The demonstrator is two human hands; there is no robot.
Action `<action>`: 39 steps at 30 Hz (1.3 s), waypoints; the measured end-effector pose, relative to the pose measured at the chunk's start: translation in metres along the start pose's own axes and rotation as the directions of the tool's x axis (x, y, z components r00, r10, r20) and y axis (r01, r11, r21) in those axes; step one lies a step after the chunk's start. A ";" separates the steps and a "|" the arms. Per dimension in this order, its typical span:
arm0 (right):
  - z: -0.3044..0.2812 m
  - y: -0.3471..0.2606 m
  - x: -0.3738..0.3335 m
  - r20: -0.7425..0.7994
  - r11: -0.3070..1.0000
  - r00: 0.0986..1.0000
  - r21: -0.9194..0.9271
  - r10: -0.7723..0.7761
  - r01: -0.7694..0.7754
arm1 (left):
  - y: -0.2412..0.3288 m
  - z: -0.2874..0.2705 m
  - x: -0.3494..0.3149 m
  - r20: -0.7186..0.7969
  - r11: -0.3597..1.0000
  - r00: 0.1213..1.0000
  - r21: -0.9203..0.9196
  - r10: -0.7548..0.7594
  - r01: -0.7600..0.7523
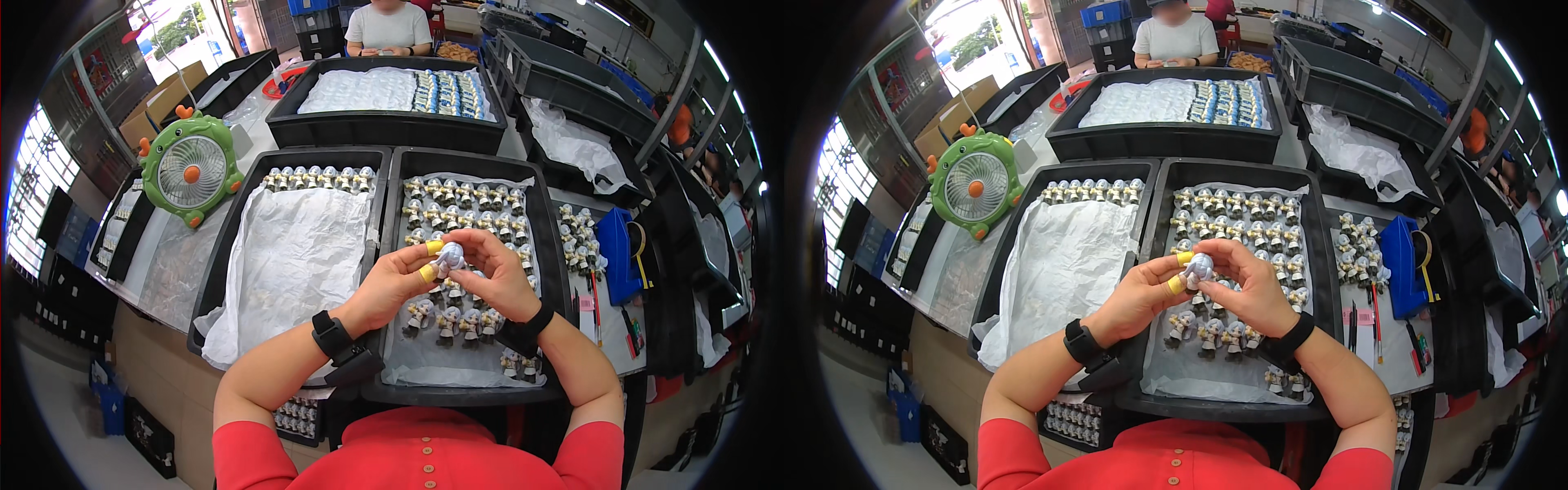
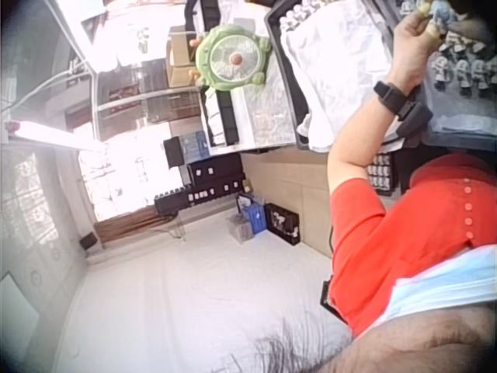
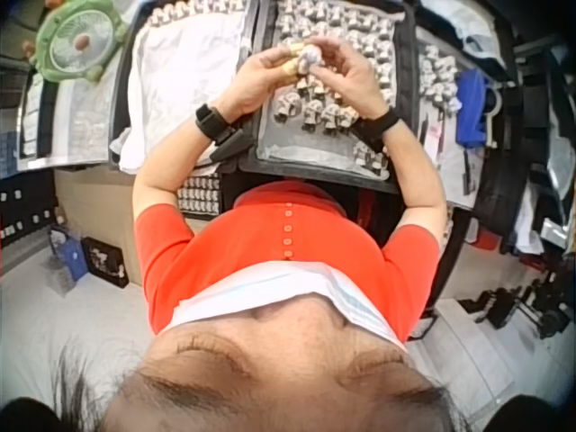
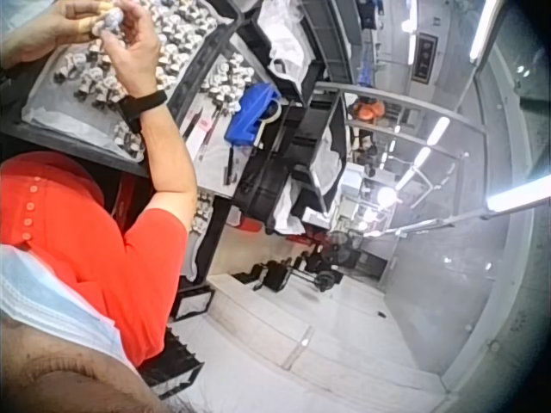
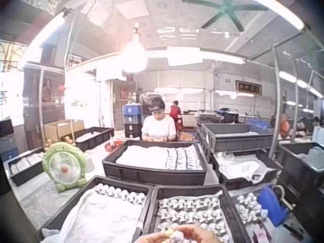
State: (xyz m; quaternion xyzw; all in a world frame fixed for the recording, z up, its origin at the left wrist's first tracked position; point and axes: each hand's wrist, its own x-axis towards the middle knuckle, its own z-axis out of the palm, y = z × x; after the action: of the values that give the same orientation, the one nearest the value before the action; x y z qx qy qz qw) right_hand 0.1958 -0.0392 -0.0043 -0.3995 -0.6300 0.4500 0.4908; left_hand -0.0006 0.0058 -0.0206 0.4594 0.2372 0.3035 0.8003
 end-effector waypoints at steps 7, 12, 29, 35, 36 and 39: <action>-0.001 0.001 0.000 0.009 0.990 0.998 0.128 0.065 -0.065 | -0.001 -0.003 0.000 0.012 0.998 0.999 -0.027 -0.050 0.050; 0.003 0.000 0.000 -0.046 0.999 0.998 0.009 -0.034 0.035 | 0.001 -0.001 -0.001 0.008 0.998 1.000 -0.057 -0.023 0.023; 0.013 -0.003 0.000 -0.087 0.869 0.946 -0.427 -0.312 0.248 | -0.002 0.011 -0.001 -0.056 0.980 0.983 0.104 0.177 -0.171; 0.008 -0.005 0.002 -0.047 0.859 0.949 -0.442 -0.310 0.259 | -0.001 0.009 -0.001 -0.034 0.993 0.993 0.031 0.113 -0.112; 0.007 -0.006 0.002 -0.044 0.857 0.952 -0.448 -0.304 0.253 | 0.000 0.009 -0.002 -0.032 0.994 0.994 0.015 0.104 -0.104; 0.004 -0.008 0.001 -0.042 0.863 0.962 -0.453 -0.272 0.224 | 0.000 0.007 -0.002 -0.028 0.996 0.996 0.037 0.079 -0.078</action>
State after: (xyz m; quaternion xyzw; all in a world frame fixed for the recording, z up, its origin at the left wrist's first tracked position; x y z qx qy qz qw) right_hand 0.1912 -0.0416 0.0035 -0.4393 -0.7355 0.2063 0.4727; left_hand 0.0028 -0.0002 -0.0173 0.4782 0.2359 0.3372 0.7759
